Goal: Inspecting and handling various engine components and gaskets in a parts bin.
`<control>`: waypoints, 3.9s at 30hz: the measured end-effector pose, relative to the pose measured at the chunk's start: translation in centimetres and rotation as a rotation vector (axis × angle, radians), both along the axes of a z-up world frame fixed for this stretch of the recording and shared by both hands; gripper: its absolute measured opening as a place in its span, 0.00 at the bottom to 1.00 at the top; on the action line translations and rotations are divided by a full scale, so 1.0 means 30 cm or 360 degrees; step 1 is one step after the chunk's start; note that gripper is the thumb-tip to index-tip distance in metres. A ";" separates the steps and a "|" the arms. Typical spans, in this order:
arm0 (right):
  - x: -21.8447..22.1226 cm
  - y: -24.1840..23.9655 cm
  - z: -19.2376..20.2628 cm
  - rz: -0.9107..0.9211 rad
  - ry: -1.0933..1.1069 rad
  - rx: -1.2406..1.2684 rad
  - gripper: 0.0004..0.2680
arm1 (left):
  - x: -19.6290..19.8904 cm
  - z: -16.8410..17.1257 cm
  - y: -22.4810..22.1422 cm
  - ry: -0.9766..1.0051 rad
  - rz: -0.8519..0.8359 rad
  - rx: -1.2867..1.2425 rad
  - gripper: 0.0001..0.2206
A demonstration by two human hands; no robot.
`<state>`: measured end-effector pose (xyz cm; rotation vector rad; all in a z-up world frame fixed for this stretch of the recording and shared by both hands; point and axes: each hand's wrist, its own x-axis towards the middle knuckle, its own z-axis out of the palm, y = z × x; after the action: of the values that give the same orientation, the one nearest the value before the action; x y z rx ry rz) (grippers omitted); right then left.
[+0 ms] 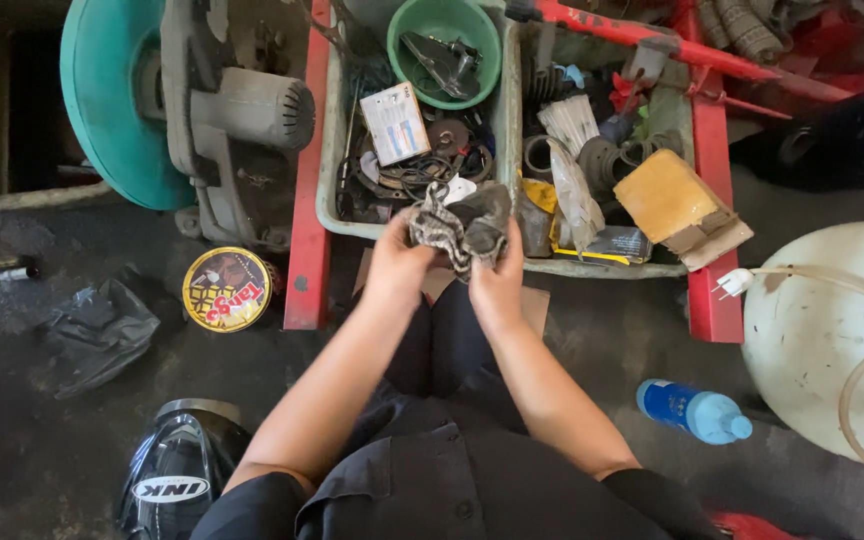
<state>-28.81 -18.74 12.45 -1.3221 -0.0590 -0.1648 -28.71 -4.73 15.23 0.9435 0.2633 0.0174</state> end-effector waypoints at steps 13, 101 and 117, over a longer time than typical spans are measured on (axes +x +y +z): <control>0.032 -0.130 0.132 0.0319 -0.0306 -0.0721 0.13 | 0.037 0.128 0.197 -0.0062 -0.0718 0.0627 0.18; 0.019 0.065 0.059 -0.0097 0.0505 -0.0087 0.21 | 0.048 -0.024 0.029 0.0054 -0.0048 0.0048 0.16; 0.194 -0.138 0.032 0.0980 0.0238 -0.0287 0.20 | 0.180 0.162 0.284 -0.0089 -0.1194 0.1024 0.14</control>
<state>-22.99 -22.89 13.40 -1.4337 -0.3553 0.4713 -23.30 3.78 20.10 1.6320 -0.1778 -0.5899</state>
